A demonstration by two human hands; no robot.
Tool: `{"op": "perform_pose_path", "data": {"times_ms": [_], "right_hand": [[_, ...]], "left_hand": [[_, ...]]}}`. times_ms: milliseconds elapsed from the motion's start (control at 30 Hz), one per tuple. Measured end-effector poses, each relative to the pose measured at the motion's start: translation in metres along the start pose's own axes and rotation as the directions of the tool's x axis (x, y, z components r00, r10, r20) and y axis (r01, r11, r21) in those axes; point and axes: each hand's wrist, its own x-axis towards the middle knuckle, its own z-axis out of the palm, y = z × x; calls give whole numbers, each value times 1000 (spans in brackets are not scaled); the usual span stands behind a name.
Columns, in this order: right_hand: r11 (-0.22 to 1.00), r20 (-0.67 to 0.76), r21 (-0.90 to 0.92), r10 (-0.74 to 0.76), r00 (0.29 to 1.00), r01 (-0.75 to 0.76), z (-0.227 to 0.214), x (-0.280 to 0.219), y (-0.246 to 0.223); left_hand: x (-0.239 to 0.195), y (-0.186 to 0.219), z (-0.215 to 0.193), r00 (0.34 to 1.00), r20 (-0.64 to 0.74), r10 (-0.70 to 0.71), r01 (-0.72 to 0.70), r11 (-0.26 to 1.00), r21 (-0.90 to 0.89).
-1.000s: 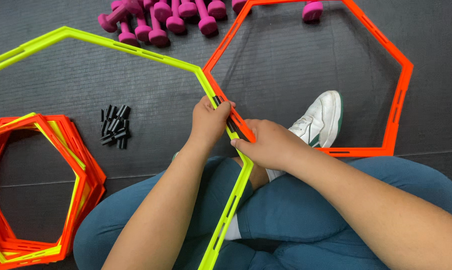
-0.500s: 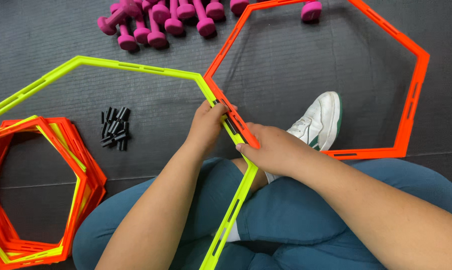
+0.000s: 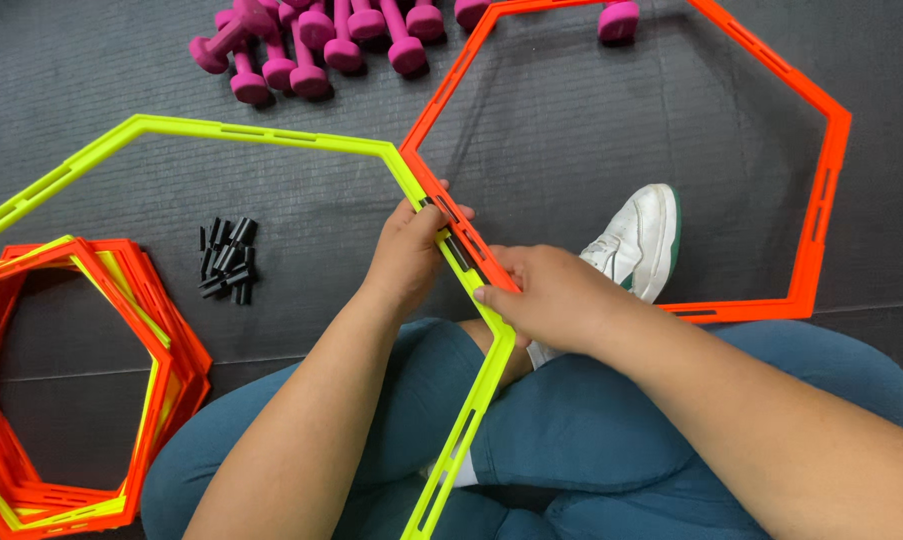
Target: The person sits on the gym floor and assembles hexagon-shaped frames by inserting black plastic connectors into the ends of orange and yellow plastic pieces. They connect multiple frames together and then separate them, repeating the process with different colored frames.
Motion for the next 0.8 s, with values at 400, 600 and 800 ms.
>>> {"op": "perform_pose_path", "data": {"times_ms": [400, 600, 800], "right_hand": [[982, 83, 127, 129, 988, -139, -11, -5, -12], [994, 46, 67, 81, 996, -84, 5, 7, 2], [999, 12, -16, 45, 999, -44, 17, 12, 5]], "left_hand": [[14, -18, -12, 999, 23, -21, 20, 999, 43], [3, -4, -5, 998, -48, -32, 40, 982, 186], [-10, 10, 9, 986, -157, -56, 103, 944, 312]]}}
